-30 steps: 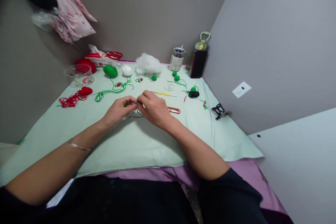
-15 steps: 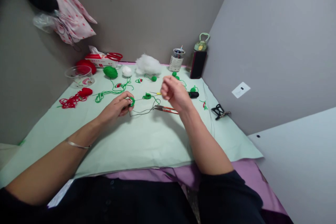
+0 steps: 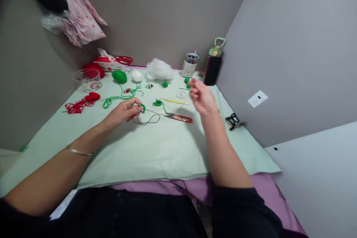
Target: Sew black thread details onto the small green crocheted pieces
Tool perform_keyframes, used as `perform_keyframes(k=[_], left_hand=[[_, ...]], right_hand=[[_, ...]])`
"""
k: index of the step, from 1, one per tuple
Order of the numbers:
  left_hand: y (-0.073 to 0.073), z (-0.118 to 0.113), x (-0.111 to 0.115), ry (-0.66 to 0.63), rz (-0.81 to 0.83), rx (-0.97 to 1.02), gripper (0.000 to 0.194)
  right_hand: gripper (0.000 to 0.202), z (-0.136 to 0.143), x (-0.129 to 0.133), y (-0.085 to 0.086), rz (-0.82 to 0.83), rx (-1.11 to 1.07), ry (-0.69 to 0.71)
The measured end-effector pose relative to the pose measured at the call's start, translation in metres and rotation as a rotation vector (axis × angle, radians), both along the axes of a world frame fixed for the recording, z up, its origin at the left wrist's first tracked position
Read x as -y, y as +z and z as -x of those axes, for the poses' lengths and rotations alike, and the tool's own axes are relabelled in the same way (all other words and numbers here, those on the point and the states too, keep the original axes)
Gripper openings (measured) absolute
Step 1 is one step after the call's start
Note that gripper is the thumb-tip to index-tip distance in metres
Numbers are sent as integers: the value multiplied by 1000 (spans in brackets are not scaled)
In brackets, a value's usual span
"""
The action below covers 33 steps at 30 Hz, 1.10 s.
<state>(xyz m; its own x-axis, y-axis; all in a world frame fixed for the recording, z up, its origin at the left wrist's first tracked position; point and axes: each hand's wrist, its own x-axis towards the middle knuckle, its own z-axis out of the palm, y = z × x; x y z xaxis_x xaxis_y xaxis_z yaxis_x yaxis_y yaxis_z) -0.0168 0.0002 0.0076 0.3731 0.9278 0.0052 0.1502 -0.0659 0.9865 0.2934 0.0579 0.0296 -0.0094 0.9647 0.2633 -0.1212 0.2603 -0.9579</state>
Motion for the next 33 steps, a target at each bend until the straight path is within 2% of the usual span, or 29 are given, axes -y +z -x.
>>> perform_keyframes(k=[2, 4, 6, 9, 10, 12, 16, 19, 21, 23, 24, 26, 28, 30, 32, 33], left_hand=[[1, 0, 0, 6, 7, -5, 17], [3, -1, 0, 10, 7, -8, 18], [5, -1, 1, 16, -4, -16, 19], [5, 1, 0, 16, -29, -32, 17], [4, 2, -1, 16, -32, -38, 16], [3, 6, -4, 17, -22, -44, 15], [2, 11, -8, 37, 14, -14, 16], [3, 11, -9, 47, 27, 8, 18], [4, 11, -9, 38, 45, 25, 19], [3, 11, -8, 21, 62, 38, 19], [2, 10, -8, 12, 66, 40, 19], [-1, 10, -8, 1, 73, 34, 19], [-3, 9, -9, -2, 82, 26, 19], [-4, 8, -8, -10, 93, 22, 19], [-5, 7, -7, -26, 94, 23, 19], [-4, 6, -7, -38, 92, 24, 19]], right_hand=[[39, 50, 17, -6, 133, 70, 184], [41, 86, 37, -10, 211, 183, 391], [43, 103, 54, -11, 187, 300, 558], [42, 100, 61, -6, 134, 467, 702], [41, 93, 58, -3, 138, 468, 701], [40, 74, 46, 3, 144, 341, 582], [34, 15, 19, 18, -36, -42, 61], [39, -28, 9, 28, -139, -98, -86], [43, -41, 9, 31, -169, -59, -156], [44, -36, 12, 29, -113, 72, -124], [43, -27, 15, 26, -55, 149, -64], [38, -1, 23, 19, 47, 310, 90], [32, 29, 32, 10, 60, 519, 205], [29, 58, 41, 3, -56, 639, 120], [34, 80, 48, -3, -90, 592, 94], [38, 88, 51, -5, -61, 531, 132]])
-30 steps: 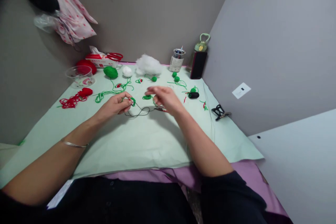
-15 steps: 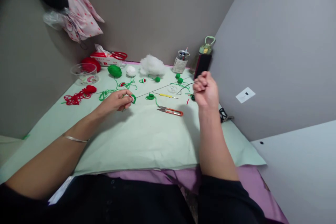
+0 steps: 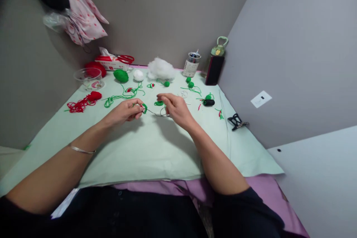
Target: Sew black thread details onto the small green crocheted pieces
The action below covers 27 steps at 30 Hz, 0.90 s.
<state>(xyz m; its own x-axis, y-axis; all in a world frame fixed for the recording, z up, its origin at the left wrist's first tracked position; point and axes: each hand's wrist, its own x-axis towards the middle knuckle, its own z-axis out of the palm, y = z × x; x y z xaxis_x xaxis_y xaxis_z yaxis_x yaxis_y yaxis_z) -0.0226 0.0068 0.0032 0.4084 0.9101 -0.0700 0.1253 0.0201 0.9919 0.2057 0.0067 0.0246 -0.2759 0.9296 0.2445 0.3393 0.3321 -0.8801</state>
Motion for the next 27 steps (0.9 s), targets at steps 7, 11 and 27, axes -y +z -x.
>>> perform_keyframes(k=[7, 11, 27], left_hand=[[2, -1, 1, -10, -25, 6, 19], [3, 0, 0, -18, -31, -19, 17], [0, -1, -2, 139, -31, 172, 16]], right_hand=[[42, 2, 4, 1, 385, -19, 534], [33, -23, -8, 10, 406, -343, 400], [39, -54, -1, 30, 240, -278, 513]])
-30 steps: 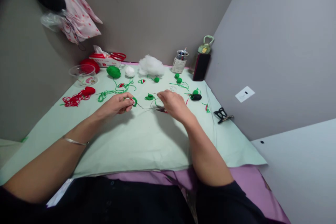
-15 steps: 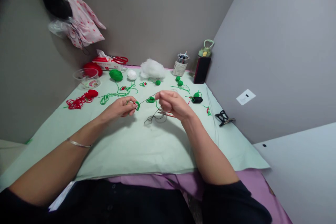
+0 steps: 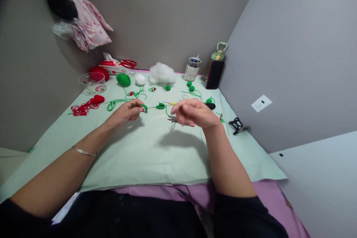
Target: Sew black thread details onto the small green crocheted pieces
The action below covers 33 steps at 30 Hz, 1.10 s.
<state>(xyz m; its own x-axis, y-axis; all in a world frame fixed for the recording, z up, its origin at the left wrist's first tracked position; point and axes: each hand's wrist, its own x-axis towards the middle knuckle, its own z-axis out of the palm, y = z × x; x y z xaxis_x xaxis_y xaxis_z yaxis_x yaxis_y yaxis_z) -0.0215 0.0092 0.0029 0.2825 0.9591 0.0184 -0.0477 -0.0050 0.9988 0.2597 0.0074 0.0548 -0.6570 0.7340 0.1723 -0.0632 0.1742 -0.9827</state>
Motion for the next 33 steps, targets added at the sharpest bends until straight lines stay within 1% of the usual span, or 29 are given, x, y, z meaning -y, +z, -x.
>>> perform_keyframes(k=[1, 2, 3, 4, 6, 7, 8, 9, 11, 13, 14, 16, 18, 20, 22, 24, 25, 28, 33], left_hand=[[0, 0, 0, 28, 4, 32, 17], [1, -1, 1, 53, 10, 62, 17], [3, -1, 1, 74, 15, 87, 19], [5, -1, 2, 92, 18, 108, 20], [8, -3, 4, 118, 18, 135, 24], [9, -3, 5, 125, 14, 142, 26], [10, -4, 5, 127, 7, 142, 26], [9, -4, 6, 123, -1, 139, 26], [8, -6, 7, 105, -17, 124, 25], [5, -7, 8, 98, -42, 90, 24], [4, -8, 8, 105, -60, 67, 23], [2, -10, 10, 126, -92, 28, 21], [2, -11, 11, 130, -109, 11, 20], [2, -11, 12, 114, -113, 2, 20], [2, -12, 13, 98, -114, -5, 21], [1, -12, 13, 89, -115, -2, 23], [1, -12, 13, 86, -116, -1, 23], [-1, -12, 12, 83, -127, -8, 23], [-3, -12, 12, 80, -126, 9, 22]], right_hand=[[43, -1, 3, 4, -36, 127, 89], [45, -2, 5, 7, -78, 245, 120], [45, -1, 5, 8, -125, 341, 84], [44, 0, 4, 9, -172, 405, -10], [41, 5, 0, 6, -234, 455, -252], [39, 7, -2, 3, -242, 459, -335], [35, 11, -3, 0, -237, 458, -372], [31, 15, -3, -3, -226, 455, -368], [25, 24, 0, -8, -212, 447, -296], [24, 35, 6, -12, -223, 431, -224], [23, 40, 9, -14, -230, 410, -213], [19, 51, 14, -19, -226, 340, -236], [12, 58, 16, -23, -221, 261, -305], [10, 63, 16, -26, -285, 228, -403], [12, 66, 17, -27, -419, 252, -494], [11, 68, 18, -28, -536, 301, -555], [11, 68, 19, -28, -568, 325, -573], [11, 70, 22, -28, -588, 377, -595], [10, 70, 22, -31, -601, 409, -583]])
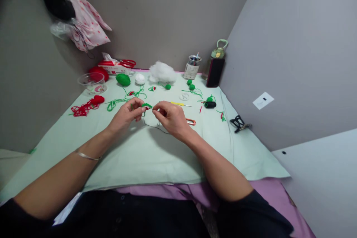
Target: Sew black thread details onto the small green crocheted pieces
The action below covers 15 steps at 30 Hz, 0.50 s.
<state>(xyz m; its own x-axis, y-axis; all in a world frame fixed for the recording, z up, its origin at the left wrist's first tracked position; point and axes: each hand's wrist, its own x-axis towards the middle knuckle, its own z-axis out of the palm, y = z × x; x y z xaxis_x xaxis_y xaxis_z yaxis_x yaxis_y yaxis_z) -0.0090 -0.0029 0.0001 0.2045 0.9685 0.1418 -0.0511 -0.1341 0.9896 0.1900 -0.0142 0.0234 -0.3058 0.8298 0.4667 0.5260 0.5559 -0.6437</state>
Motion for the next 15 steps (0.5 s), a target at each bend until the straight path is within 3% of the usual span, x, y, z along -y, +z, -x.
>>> perform_keyframes(k=[15], left_hand=[[2, 0, 2, 16, -34, -54, 22]], right_hand=[[11, 1, 1, 1, 61, -20, -2]])
